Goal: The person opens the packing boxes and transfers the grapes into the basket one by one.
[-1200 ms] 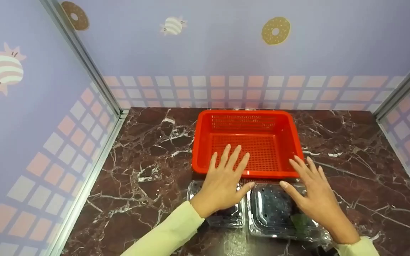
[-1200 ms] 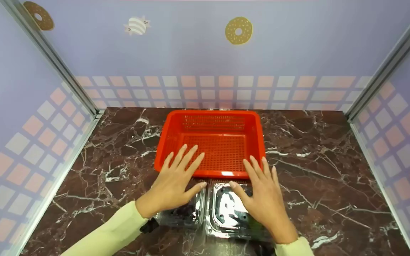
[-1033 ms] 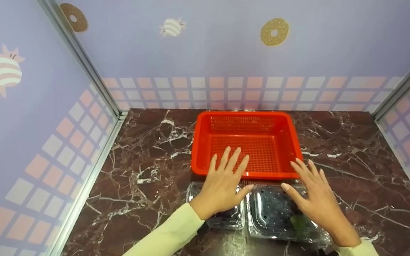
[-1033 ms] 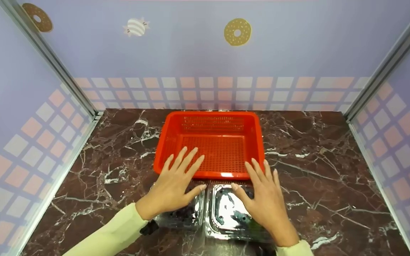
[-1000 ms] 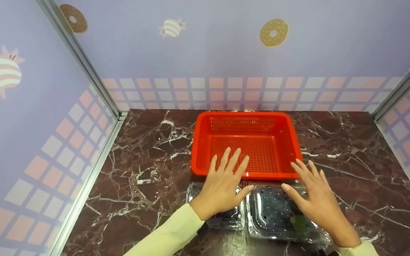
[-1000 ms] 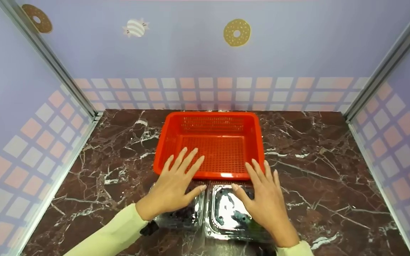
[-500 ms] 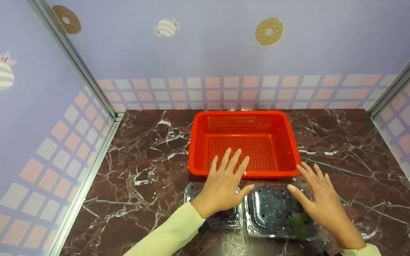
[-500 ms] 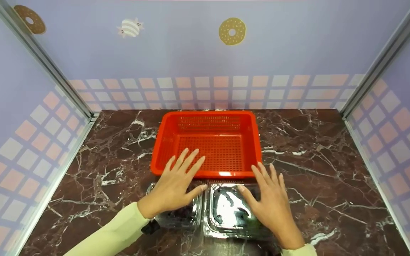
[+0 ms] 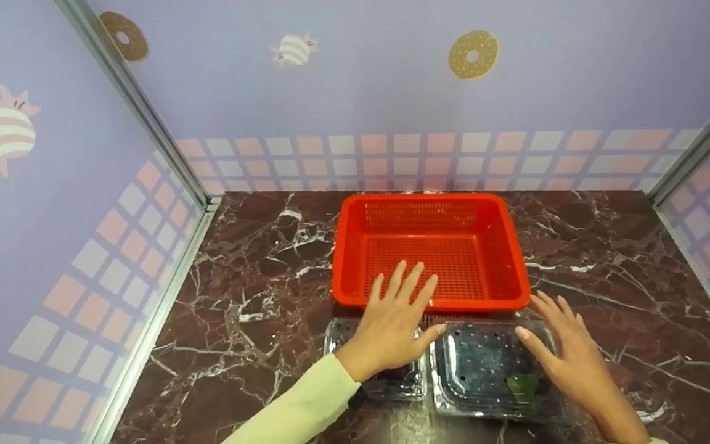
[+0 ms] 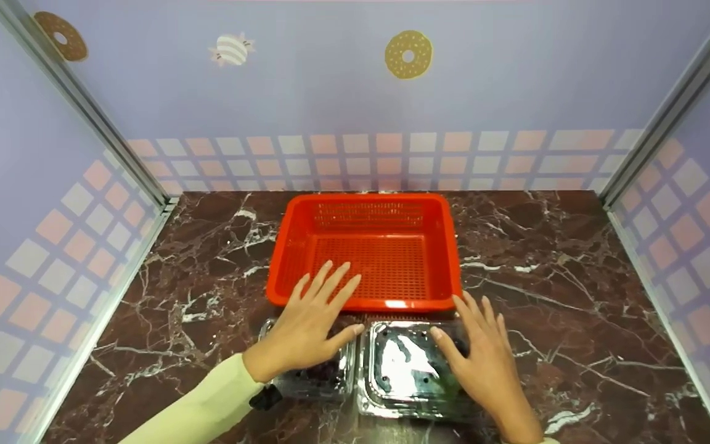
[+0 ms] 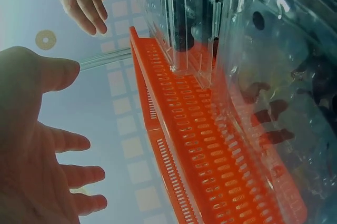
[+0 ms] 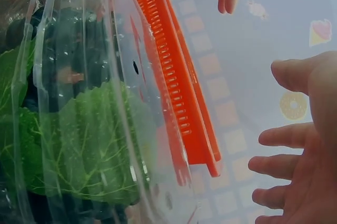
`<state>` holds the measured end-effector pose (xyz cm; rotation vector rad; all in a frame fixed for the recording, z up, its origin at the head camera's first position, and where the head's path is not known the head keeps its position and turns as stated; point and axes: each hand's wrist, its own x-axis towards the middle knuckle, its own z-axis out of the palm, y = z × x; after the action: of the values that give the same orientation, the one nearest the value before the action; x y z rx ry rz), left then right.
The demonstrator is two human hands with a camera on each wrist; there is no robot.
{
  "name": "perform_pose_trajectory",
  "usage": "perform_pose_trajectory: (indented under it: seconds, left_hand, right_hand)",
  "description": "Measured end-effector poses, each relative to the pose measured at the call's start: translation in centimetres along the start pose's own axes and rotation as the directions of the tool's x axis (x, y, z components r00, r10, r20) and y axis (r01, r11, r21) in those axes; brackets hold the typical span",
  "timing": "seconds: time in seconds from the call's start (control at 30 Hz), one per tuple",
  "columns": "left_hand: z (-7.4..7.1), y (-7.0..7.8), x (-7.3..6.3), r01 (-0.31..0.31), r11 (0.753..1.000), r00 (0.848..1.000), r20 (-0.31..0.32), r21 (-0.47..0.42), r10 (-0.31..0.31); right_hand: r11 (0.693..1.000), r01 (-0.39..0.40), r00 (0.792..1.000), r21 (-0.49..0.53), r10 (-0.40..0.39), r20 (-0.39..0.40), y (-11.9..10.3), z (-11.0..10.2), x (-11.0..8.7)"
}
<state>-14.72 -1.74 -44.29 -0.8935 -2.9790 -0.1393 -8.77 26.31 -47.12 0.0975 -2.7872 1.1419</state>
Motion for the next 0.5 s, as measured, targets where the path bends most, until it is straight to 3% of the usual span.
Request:
perform_pose_trajectory:
  seconds: [0.5]
  left_hand:
    - [1.0, 0.9, 0.5, -0.033, 0.999, 0.999, 0.021, -0.015, 0.033]
  right_hand:
    - [0.994, -0.101, 0.994, 0.034, 0.103, -0.048, 1.4, 0.1, -1.4]
